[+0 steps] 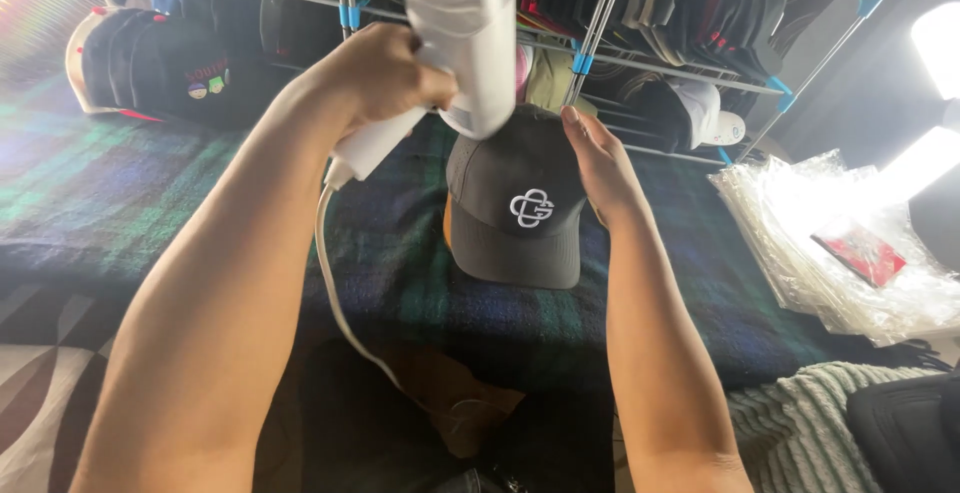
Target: Cleaning and reshaping a baseball cap using a heat gun and a brush on a wooden head form
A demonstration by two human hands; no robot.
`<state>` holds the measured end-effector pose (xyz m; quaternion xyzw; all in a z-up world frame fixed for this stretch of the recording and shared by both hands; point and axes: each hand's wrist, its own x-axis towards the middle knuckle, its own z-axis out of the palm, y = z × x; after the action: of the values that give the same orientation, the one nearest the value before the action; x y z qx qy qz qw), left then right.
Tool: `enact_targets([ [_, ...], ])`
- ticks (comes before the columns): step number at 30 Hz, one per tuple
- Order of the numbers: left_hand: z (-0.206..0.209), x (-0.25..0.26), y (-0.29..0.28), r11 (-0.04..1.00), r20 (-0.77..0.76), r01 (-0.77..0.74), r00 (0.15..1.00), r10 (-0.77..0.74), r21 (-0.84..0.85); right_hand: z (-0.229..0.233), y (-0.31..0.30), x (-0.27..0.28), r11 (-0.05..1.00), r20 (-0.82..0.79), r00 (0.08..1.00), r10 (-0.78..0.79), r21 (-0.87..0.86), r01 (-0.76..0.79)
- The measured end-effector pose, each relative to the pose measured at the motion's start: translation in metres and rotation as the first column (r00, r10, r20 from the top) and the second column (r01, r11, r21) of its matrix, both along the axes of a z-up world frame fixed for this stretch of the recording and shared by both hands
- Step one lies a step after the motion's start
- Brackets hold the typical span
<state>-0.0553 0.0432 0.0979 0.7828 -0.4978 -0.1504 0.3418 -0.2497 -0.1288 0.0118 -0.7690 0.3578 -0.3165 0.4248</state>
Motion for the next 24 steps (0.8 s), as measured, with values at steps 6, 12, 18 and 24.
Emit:
enact_targets([
  [6, 0.026, -0.022, -0.028, 0.993, 0.193, -0.019, 0.981, -0.004, 0.119, -0.009, -0.002, 0.005, 0.995, 0.037, 0.994, -0.1, 0.034, 0.099],
  [12, 0.048, -0.045, -0.024, 0.949, 0.22, -0.112, 0.974, 0.046, 0.296, -0.039, -0.031, 0.015, 0.998, 0.261, 0.963, -0.068, 0.005, 0.07],
  [18, 0.042, -0.029, -0.055, 0.928, 0.484, -0.186, 0.875, 0.007, 0.322, -0.037, -0.024, 0.017, 0.991, 0.261, 0.956, -0.132, 0.036, 0.127],
  [24, 0.044, -0.023, -0.025, 0.901, 0.271, -0.196, 0.958, 0.092, 0.386, -0.039, -0.023, 0.018, 0.983, 0.264, 0.947, -0.183, 0.028, 0.182],
])
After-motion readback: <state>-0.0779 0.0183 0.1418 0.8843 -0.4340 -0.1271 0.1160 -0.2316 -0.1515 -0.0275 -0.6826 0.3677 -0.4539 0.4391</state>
